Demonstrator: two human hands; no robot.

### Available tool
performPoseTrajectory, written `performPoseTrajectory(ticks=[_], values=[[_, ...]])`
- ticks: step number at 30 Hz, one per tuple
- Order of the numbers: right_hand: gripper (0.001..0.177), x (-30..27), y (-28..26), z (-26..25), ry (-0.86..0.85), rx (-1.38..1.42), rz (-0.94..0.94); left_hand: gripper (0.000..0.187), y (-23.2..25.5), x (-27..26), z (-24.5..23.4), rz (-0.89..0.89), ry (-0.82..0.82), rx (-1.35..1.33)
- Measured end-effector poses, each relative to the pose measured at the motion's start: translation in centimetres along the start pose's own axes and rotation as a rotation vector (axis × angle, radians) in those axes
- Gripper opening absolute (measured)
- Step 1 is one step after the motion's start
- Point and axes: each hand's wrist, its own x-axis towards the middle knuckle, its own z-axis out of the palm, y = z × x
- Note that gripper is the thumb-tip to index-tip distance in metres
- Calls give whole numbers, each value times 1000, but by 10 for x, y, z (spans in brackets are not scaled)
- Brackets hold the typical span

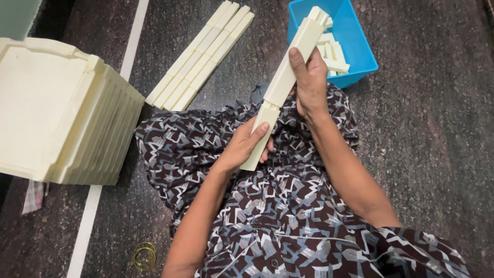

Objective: The person sits on the floor and assembles white plastic components by hand. They stack flat trays, then connect long rods with short connectors taken from a blue bin, forming a frame-like structure.

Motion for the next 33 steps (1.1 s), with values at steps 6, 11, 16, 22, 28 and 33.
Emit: performPoseTrajectory(ticks=[6,11,16,22,28,33], values=[[45,-5,-14,14,-114,15,7,43,4,-9,3,-31,37,-19],[47,-4,-11,26,-119,-4,-51,42,3,-12,0,-1,64,-32],[40,3,23,27,-96,-47,-25,39,-7,-12,-8,-21,131,-106],[33,23,81,33,-218,-151,29,38,-9,12,-42,-67,312,84],[40,83,151,-5,-303,-422,154,36,-34,69,-121,-31,541,-39],[49,185,231,-117,82,-1080,72,32,-67,100,-205,5,581,-255]])
